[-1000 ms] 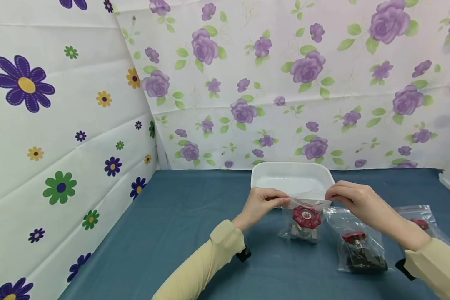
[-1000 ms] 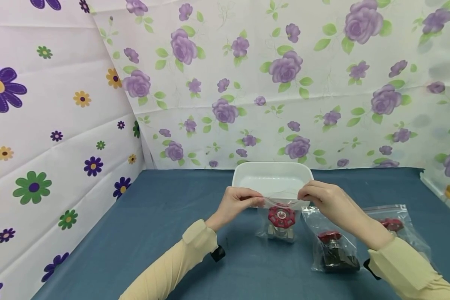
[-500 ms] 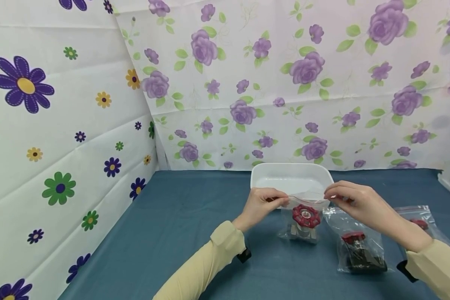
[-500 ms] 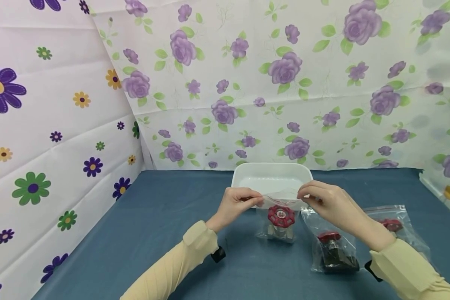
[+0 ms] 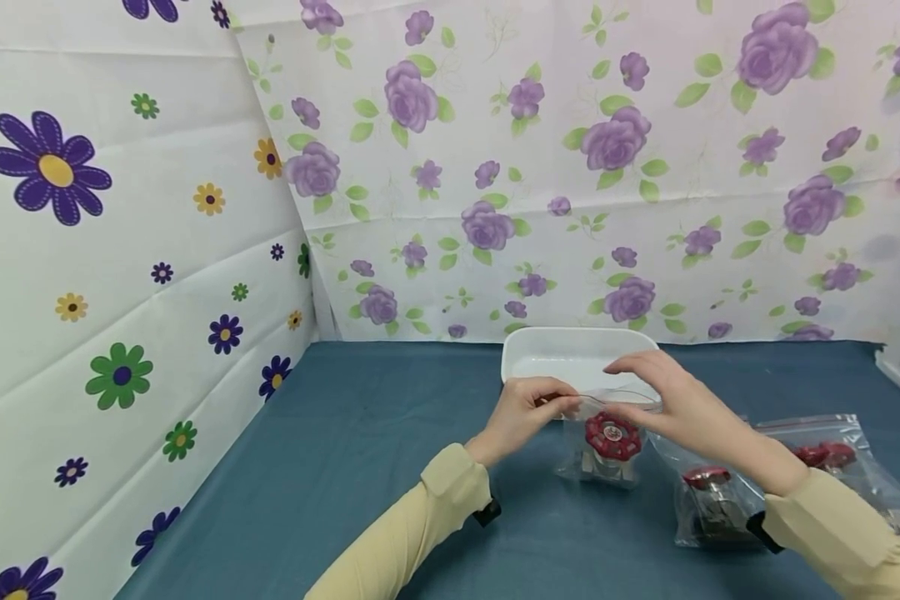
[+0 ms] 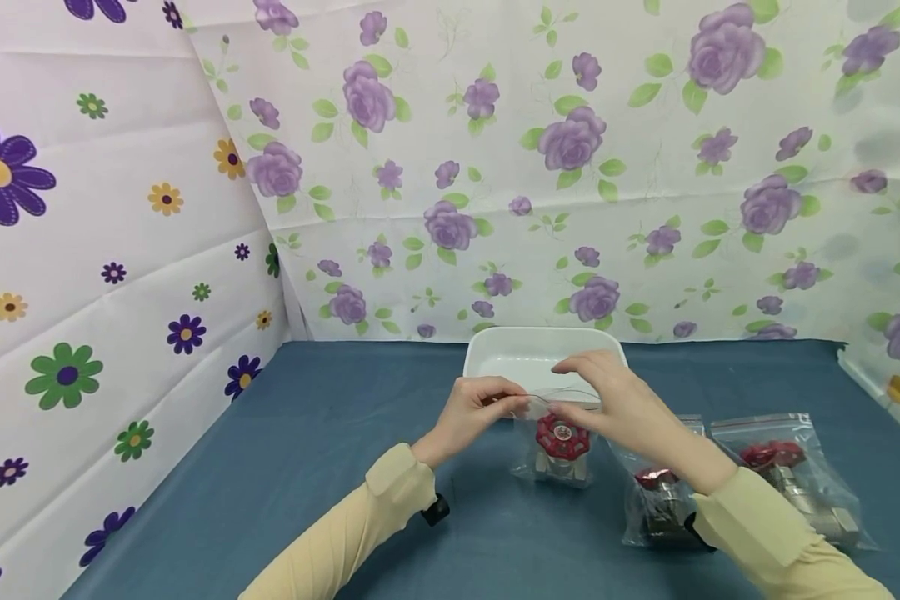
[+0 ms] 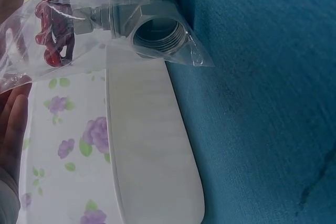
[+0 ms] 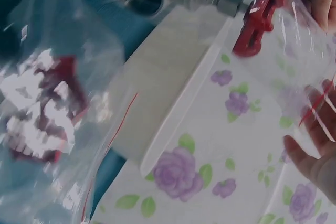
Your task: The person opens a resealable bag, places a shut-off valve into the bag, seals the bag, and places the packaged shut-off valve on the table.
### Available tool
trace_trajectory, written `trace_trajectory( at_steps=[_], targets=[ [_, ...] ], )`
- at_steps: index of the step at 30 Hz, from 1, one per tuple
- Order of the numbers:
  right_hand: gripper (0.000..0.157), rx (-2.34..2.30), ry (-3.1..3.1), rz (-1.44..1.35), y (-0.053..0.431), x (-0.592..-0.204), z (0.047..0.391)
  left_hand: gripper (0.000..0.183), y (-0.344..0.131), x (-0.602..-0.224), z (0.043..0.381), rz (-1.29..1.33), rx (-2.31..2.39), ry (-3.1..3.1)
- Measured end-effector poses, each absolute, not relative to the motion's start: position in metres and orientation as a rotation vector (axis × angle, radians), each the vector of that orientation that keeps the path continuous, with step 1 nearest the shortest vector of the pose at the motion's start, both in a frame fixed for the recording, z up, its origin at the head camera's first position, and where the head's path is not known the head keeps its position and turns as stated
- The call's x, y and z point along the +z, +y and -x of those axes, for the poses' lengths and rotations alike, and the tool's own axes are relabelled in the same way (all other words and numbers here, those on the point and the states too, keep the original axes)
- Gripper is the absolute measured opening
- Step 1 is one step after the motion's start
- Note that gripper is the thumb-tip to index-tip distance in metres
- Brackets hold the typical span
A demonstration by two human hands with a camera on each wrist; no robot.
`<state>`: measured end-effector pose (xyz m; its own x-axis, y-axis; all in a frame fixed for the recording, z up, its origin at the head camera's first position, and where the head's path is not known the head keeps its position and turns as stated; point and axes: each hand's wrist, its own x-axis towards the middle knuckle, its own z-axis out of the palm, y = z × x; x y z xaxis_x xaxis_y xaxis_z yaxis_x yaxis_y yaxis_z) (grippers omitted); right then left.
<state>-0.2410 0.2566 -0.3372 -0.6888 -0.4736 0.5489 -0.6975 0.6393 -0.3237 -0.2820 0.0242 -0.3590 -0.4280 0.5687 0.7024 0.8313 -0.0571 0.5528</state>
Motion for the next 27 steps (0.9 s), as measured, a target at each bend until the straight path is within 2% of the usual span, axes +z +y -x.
trace_trajectory(
  at_steps=[8,27],
  targets=[
    [0.013,0.654,-2.436,-0.968,0.238,-0.339,0.253,0.009,0.022,-0.351,0.277,1.537,-1.456,-1.948],
    [0.023,0.527,-2.226,-1.102,0.227,-0.342,0.258,0.008,0.026,-0.352,0.275,1.487,-1.305,-1.902]
  ],
)
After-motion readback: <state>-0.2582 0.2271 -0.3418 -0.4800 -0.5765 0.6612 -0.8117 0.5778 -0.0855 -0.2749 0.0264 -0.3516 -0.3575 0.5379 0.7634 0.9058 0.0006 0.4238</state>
